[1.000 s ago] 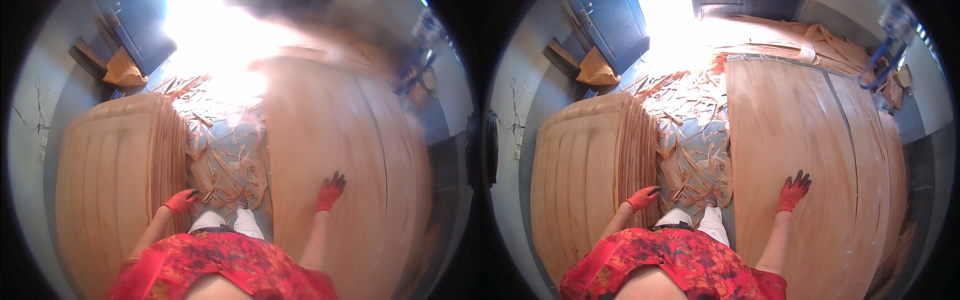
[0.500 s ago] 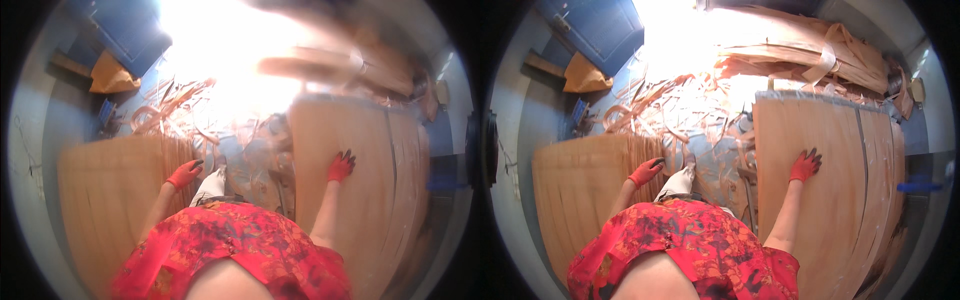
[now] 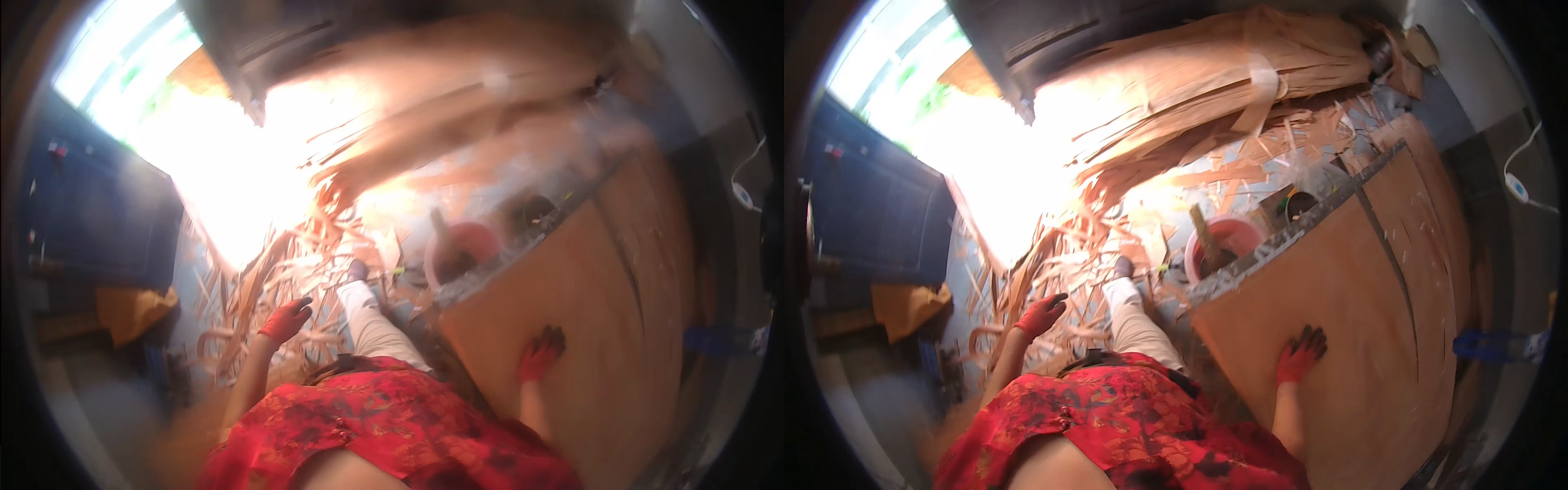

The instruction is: The person smooths sheets of wood veneer by hand and uses a small green tool to trim the edges of the sheets.

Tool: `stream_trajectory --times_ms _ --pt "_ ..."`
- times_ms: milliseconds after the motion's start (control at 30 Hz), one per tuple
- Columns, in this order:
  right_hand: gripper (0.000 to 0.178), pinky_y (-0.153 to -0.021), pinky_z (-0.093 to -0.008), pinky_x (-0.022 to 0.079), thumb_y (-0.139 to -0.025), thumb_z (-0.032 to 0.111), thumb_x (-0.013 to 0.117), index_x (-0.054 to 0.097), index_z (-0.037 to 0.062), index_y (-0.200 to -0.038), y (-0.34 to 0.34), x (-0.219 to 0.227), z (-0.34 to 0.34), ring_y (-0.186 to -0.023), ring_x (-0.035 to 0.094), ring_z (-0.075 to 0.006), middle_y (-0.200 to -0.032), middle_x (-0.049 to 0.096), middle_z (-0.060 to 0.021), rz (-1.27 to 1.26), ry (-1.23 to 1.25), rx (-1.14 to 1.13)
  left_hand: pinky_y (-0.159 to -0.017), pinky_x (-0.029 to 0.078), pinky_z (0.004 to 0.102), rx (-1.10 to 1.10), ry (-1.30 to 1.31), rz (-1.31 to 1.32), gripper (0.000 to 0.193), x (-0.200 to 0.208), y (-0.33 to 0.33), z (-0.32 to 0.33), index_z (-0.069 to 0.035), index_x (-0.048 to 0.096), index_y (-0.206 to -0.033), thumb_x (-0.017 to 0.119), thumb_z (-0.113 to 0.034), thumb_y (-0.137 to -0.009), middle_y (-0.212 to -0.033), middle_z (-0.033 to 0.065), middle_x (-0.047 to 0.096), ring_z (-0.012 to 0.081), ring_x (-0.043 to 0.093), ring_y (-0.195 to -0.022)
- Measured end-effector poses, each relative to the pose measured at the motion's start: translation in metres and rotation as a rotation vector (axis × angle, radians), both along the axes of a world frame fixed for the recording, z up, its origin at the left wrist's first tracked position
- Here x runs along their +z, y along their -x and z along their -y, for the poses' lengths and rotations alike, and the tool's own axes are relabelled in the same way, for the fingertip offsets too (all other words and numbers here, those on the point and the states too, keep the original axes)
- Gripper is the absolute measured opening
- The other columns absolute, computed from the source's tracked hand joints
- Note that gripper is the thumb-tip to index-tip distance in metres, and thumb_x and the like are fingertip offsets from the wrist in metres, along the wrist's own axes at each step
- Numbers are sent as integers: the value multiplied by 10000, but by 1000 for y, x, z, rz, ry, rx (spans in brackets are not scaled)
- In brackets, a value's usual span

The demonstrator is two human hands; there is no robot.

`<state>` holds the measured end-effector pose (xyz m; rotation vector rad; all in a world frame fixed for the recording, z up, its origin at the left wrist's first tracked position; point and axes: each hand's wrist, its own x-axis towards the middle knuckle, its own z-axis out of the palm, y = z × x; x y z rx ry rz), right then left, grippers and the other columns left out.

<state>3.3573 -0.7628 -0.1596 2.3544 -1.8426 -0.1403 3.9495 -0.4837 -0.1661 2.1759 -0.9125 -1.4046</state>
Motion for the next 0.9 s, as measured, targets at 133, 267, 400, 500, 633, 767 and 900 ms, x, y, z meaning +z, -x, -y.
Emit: stream_trajectory --times_ms 133,267,400,500,633,767,900 --pt "611 -1188 -581 203 -900 302 566 446 58 -1447 18 -6 15 -1419 318 -449 -1542 346 -251 -115 -92 -34 -966 477 395 -241 -64 121 410 -60 -102 104 -62 597 -1306 552 -283 -964 -1234 208 648 320 626 -1137" --pt "582 -1187 -573 231 -921 286 550 451 33 -1436 -25 18 57 -1411 333 -446 -1518 375 -259 9 -236 -96 -936 502 405 -397 -142 76 324 -80 -182 210 -37 627 -1229 537 -182 -954 -1149 195 676 324 648 -1058" --pt "581 -1182 -562 253 -934 305 559 452 40 -1440 -39 -3 103 -1402 352 -442 -1518 378 -261 45 -195 -281 -953 496 400 -641 -16 149 296 -107 -258 315 16 622 -1181 512 -164 -973 -1140 191 669 331 639 -1062" --pt "673 -1162 -590 264 -916 452 560 412 106 -1475 -88 -17 122 -1399 371 -427 -1530 379 -226 75 -26 -525 -963 490 392 -759 78 152 307 -156 -297 419 7 610 -1219 500 -147 -977 -1170 169 670 318 635 -1083" --pt "683 -1150 -585 285 -921 493 551 413 132 -1484 -210 -43 234 -1389 390 -417 -1526 392 -219 4 74 -740 -952 491 340 -1096 400 261 352 -211 -358 556 -30 609 -1282 554 -215 -987 -1194 105 681 234 641 -1084" --pt "606 -1120 -561 339 -951 443 519 458 130 -1466 -244 -42 287 -1363 420 -416 -1507 417 -230 -308 222 -933 -962 499 329 -639 -189 -77 327 -187 -304 721 -31 615 -1277 565 -192 -998 -1212 103 678 189 631 -1109" --pt "619 -1113 -568 317 -953 484 488 446 162 -1481 -244 -81 361 -1372 404 -414 -1520 408 -209 -313 148 -1206 -989 493 357 -1132 221 151 353 -236 -344 842 -18 590 -1298 521 -194 -1000 -1252 137 650 257 627 -1135"
